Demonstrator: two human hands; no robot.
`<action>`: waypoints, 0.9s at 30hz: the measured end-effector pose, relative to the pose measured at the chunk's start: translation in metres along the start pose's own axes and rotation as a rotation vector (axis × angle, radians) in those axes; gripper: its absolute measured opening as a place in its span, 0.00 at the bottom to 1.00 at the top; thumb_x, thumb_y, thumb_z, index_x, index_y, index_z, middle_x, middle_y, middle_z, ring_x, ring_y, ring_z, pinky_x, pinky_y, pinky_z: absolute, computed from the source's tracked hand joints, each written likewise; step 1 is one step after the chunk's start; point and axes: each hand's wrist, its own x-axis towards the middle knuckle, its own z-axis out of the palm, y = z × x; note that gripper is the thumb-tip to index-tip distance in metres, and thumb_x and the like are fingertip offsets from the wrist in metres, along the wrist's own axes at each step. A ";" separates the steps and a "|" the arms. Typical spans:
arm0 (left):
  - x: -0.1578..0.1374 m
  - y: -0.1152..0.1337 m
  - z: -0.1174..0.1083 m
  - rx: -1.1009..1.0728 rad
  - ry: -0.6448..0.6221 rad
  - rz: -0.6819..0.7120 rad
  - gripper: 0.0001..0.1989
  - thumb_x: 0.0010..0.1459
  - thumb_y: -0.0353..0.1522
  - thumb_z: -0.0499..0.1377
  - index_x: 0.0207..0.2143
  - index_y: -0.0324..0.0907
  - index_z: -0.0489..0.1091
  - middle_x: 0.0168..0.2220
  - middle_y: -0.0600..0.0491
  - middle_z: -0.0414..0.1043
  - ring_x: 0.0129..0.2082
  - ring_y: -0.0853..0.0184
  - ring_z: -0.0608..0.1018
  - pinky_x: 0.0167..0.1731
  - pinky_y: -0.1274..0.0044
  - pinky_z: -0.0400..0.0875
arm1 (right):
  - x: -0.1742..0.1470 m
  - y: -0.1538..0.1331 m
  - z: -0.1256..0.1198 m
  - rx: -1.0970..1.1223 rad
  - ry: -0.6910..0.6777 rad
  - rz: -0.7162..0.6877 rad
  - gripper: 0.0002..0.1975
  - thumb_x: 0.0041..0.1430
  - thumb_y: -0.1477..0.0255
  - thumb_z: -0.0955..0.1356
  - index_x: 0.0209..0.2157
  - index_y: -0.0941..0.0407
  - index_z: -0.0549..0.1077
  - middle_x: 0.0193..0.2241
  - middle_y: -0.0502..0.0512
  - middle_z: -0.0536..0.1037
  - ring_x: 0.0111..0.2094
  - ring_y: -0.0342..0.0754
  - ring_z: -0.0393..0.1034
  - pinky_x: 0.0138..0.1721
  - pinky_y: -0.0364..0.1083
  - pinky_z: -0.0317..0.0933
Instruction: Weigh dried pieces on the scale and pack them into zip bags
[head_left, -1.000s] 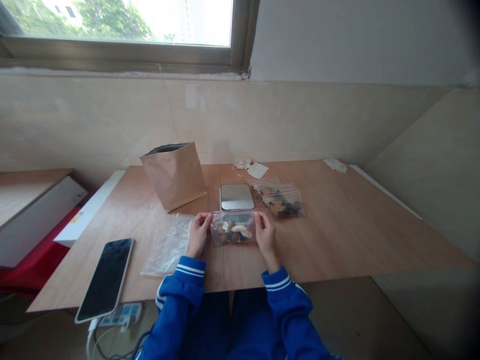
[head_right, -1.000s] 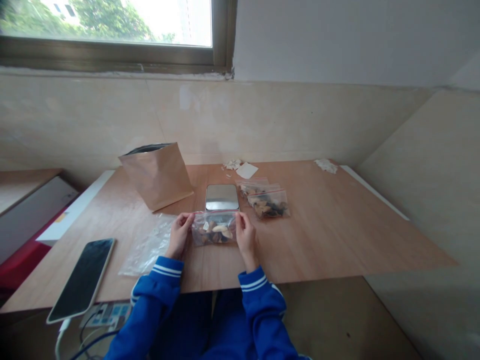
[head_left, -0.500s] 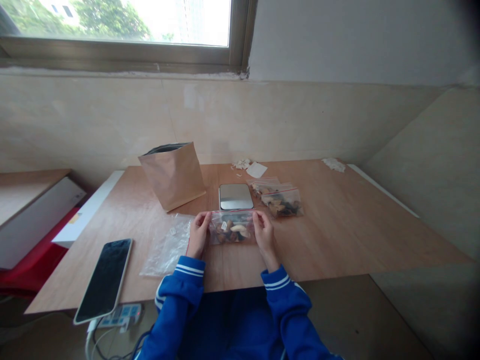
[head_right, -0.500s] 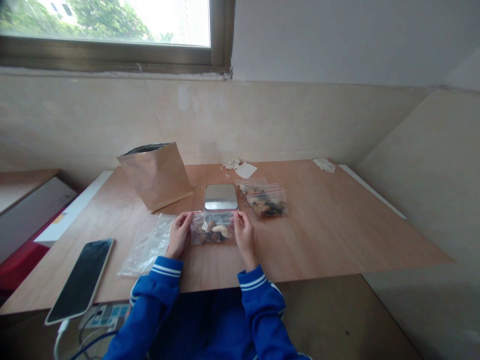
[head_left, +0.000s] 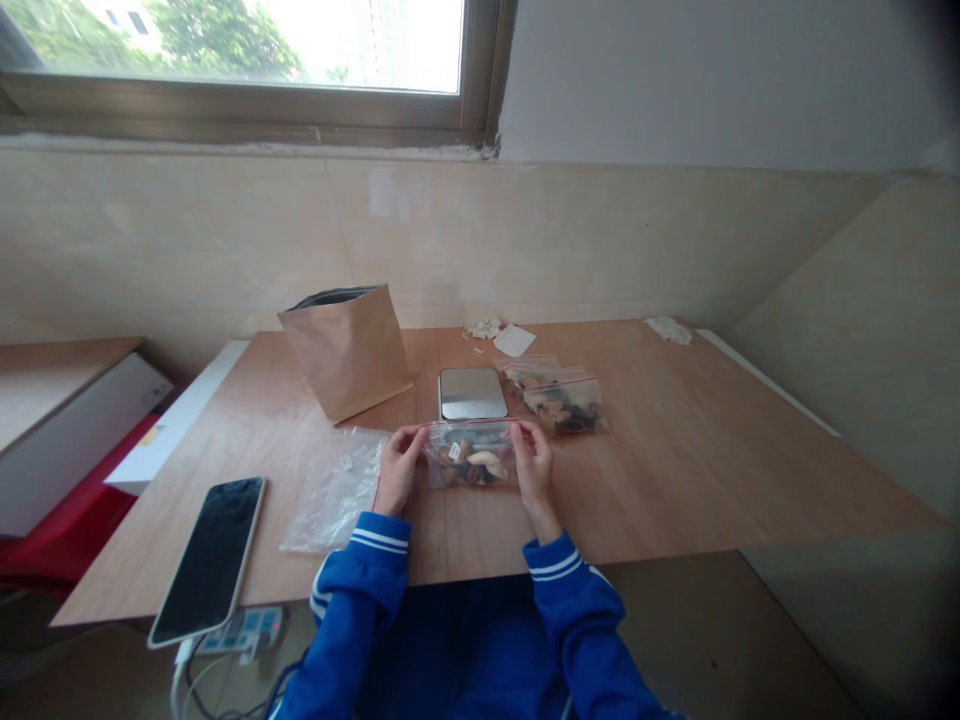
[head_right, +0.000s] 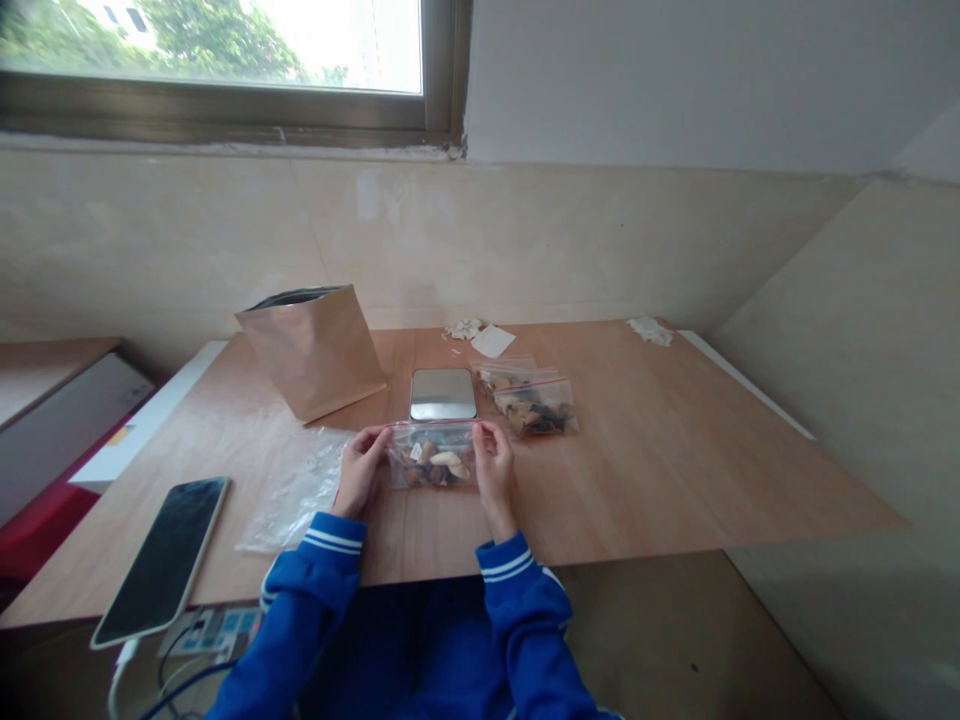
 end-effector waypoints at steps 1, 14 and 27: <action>0.000 0.000 0.000 0.008 0.005 0.003 0.18 0.51 0.45 0.65 0.35 0.38 0.76 0.32 0.51 0.77 0.32 0.67 0.75 0.35 0.77 0.67 | 0.000 0.000 0.000 -0.009 0.007 -0.005 0.20 0.58 0.54 0.67 0.37 0.58 0.73 0.29 0.56 0.78 0.29 0.49 0.73 0.27 0.45 0.68; -0.001 0.001 -0.002 0.109 0.083 0.058 0.17 0.52 0.44 0.64 0.35 0.38 0.77 0.30 0.51 0.78 0.31 0.66 0.75 0.35 0.76 0.67 | 0.003 0.005 0.000 -0.067 0.056 -0.051 0.21 0.56 0.54 0.69 0.36 0.59 0.77 0.36 0.60 0.81 0.35 0.51 0.75 0.34 0.46 0.68; -0.004 0.007 0.002 0.092 0.042 0.087 0.16 0.53 0.43 0.63 0.33 0.39 0.74 0.32 0.51 0.75 0.34 0.66 0.75 0.38 0.75 0.68 | 0.006 0.017 -0.003 -0.111 0.045 -0.054 0.24 0.56 0.51 0.68 0.36 0.60 0.77 0.31 0.57 0.79 0.27 0.46 0.70 0.26 0.43 0.64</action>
